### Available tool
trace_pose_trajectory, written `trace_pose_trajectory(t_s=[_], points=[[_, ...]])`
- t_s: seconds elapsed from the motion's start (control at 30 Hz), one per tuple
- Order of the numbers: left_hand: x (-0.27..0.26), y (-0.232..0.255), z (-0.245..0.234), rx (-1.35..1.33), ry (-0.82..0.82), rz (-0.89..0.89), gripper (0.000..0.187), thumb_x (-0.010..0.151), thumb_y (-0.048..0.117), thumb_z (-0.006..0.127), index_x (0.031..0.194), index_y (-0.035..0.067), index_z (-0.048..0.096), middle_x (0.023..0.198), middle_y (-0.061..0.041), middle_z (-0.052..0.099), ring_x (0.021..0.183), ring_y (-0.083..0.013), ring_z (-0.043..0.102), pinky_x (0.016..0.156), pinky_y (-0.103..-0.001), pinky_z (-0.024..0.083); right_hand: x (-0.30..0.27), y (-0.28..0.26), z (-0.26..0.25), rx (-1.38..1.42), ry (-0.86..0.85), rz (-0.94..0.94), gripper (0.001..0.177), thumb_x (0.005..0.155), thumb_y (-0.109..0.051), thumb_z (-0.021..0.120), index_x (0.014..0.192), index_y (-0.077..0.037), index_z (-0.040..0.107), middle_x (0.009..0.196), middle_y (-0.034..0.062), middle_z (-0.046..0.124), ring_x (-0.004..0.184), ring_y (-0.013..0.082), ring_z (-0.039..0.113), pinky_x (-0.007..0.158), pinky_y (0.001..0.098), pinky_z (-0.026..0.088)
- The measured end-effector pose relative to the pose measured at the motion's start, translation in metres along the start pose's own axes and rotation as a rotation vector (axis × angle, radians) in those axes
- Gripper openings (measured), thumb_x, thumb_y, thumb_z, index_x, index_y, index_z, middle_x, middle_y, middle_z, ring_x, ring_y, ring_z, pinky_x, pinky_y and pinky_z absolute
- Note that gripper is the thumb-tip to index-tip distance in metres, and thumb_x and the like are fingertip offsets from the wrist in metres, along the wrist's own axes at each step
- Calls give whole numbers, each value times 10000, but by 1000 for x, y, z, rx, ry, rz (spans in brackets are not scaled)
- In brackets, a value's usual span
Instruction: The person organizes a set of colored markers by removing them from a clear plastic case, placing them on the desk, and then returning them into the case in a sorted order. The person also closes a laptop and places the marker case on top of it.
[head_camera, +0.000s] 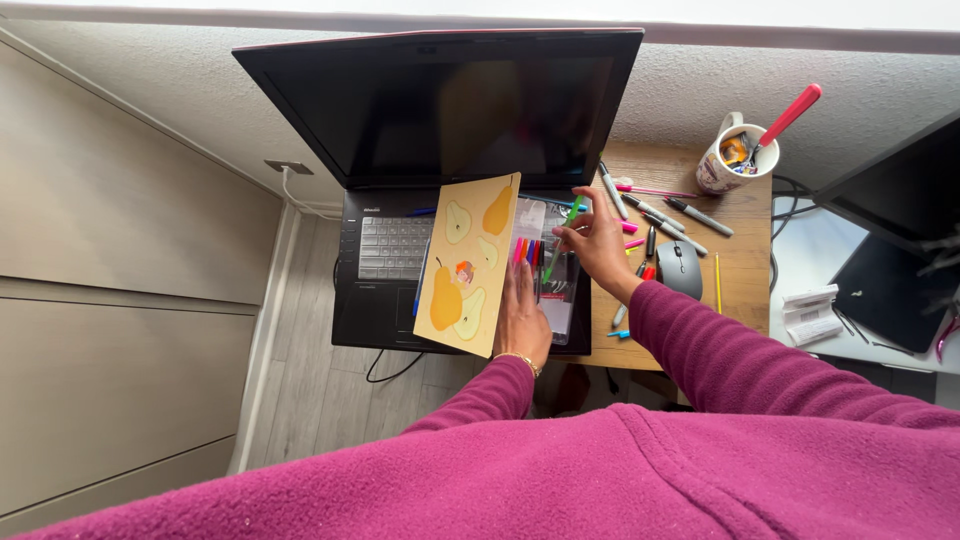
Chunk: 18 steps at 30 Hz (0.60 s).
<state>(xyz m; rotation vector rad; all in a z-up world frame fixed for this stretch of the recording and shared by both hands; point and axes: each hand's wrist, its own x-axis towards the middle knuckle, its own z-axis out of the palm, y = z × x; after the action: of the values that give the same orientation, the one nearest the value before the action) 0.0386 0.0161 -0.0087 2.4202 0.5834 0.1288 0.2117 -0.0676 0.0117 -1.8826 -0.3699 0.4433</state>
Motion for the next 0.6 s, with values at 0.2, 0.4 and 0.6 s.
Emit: trace_pose_trajectory(t_s=[0.2,0.4,0.6], points=[[-2,0,-11,-131,20,115,901,804,-9,567,1612,-1,170,1678,-273,134,1545,-410,211,1245,-421,253,-2,4,7,-13,3,-7,661,871,-73,794,1436,-103,452,849,79,725,771,127,730,675,273,614],[-3,1,-19,-205,-29,94,1001,703,1,613,1581,-14,132,1644,-281,125,1530,-432,169,1237,-412,216,-5,14,13,-223,-10,-171,490,764,-71,870,1220,-73,689,1007,77,673,873,145,665,806,278,607],[-2,-14,1,-145,-12,103,971,750,-18,585,1627,29,170,1676,-270,135,1550,-420,189,1256,-395,221,-25,25,12,-264,-61,-247,324,846,-26,776,1164,-89,774,1044,50,673,895,128,693,827,267,605]])
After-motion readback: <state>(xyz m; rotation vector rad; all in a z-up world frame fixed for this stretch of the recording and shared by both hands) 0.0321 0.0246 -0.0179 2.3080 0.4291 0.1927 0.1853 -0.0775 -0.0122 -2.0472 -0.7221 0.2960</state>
